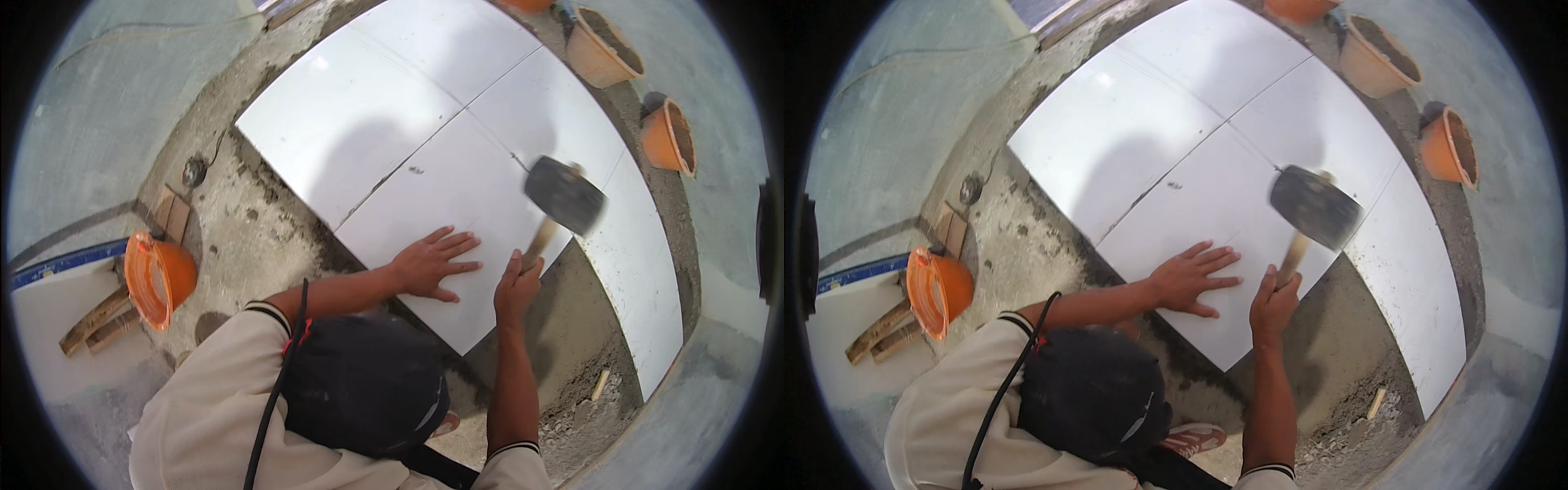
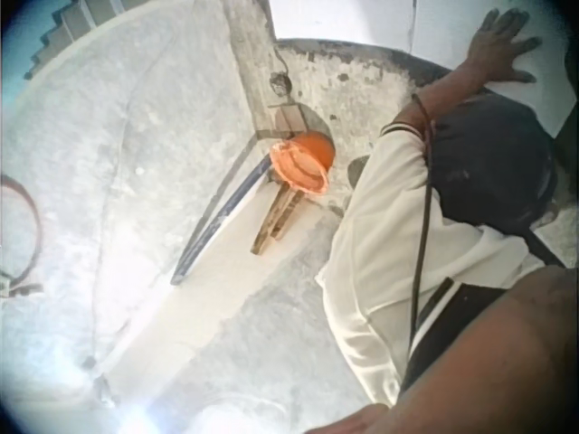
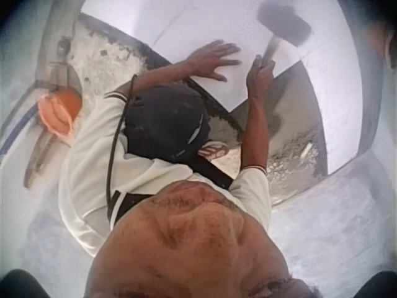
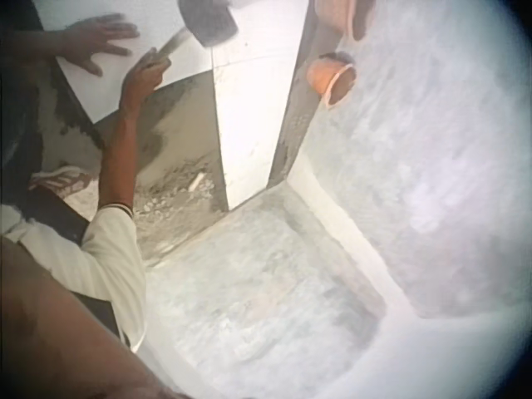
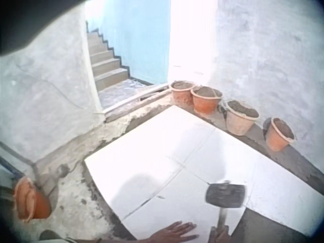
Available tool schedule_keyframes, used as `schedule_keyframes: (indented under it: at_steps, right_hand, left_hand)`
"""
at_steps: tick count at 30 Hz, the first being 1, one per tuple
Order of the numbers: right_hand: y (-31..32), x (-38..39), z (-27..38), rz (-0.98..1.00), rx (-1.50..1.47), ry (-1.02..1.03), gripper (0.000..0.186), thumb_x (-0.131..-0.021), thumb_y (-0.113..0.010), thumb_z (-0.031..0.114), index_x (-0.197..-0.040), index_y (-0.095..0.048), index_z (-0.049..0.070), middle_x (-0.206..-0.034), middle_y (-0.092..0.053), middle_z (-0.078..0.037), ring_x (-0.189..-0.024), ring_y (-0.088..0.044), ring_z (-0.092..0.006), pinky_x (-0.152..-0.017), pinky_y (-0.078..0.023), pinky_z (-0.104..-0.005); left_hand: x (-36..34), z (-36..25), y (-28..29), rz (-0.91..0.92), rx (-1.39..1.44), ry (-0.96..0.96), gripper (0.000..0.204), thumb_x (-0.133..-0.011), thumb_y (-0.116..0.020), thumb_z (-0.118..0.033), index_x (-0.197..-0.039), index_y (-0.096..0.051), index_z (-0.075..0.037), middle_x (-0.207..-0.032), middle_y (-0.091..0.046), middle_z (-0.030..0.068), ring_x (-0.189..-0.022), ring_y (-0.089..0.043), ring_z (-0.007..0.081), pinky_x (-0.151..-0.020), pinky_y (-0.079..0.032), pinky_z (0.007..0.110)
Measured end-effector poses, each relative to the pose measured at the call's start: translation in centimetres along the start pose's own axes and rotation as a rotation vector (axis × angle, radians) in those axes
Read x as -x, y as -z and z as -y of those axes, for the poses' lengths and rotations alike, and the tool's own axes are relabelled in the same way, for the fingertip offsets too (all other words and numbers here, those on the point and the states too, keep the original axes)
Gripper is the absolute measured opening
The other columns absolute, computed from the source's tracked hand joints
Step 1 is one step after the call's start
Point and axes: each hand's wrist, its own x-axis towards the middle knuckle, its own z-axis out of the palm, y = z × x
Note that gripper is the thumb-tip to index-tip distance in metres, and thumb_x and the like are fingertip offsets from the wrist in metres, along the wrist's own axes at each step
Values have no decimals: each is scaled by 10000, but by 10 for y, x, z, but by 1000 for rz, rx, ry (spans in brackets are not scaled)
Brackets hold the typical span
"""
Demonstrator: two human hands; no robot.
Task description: The person measures and aligns white floor tiles, applies cement with a trowel, places a tile onto the prepared surface, and taps it with a rubber mallet to secure it. The sequence includes measuring, spreading adhesive, positioning the tile, and adjusting it with a mallet.
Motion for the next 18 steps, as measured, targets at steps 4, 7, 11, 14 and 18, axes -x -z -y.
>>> schedule_keyframes:
  at_steps: [4, 7, 11, 14, 18]
  right_hand:
    - [-3, -2, -50, 204, 375, 131, 337, -1066, -555, 292, -1094, -508, -41, -826, -698, -279, -783, -715, -456, -653, -531, -503]
    - [-2, 1, -17, 119, 201, 9, 322, -1059, -556, 277, -1127, -501, -33, -879, -692, -316, -824, -703, -494, -676, -526, -540]
    - [-1, 12, -35, 154, 258, 3, 357, -1054, -568, 293, -1169, -497, -37, -955, -699, -334, -898, -698, -515, -729, -528, -564]
    - [2, 13, -36, 253, 446, -8, 421, -1042, -598, 313, -1245, -500, -44, -980, -707, -323, -920, -709, -496, -768, -541, -534]
    - [8, 21, 2, 120, 138, 22, 434, -1035, -627, 290, -1263, -498, -55, -982, -694, -244, -880, -707, -374, -788, -555, -457]
  left_hand:
    - [-10, 1, -2, -26, 8, -20, 782, -922, -593, -684, -1579, -429, -293, -1706, -249, 97, -1579, -215, 270, -1296, -124, 500]
    - [3, 10, -2, -28, -14, -13, 779, -920, -594, -690, -1575, -438, -297, -1703, -257, 99, -1581, -210, 269, -1296, -123, 502]
    - [0, 6, -9, -57, 23, -23, 772, -918, -601, -685, -1567, -451, -295, -1698, -270, 107, -1586, -198, 271, -1296, -122, 508]
    - [0, 7, -10, -87, 32, -35, 772, -922, -606, -670, -1565, -453, -270, -1697, -270, 113, -1588, -192, 271, -1300, -122, 499]
    - [21, -9, -24, -78, 22, 74, 724, -981, -566, -599, -1568, -440, -194, -1698, -265, 116, -1589, -186, 268, -1308, -125, 470]
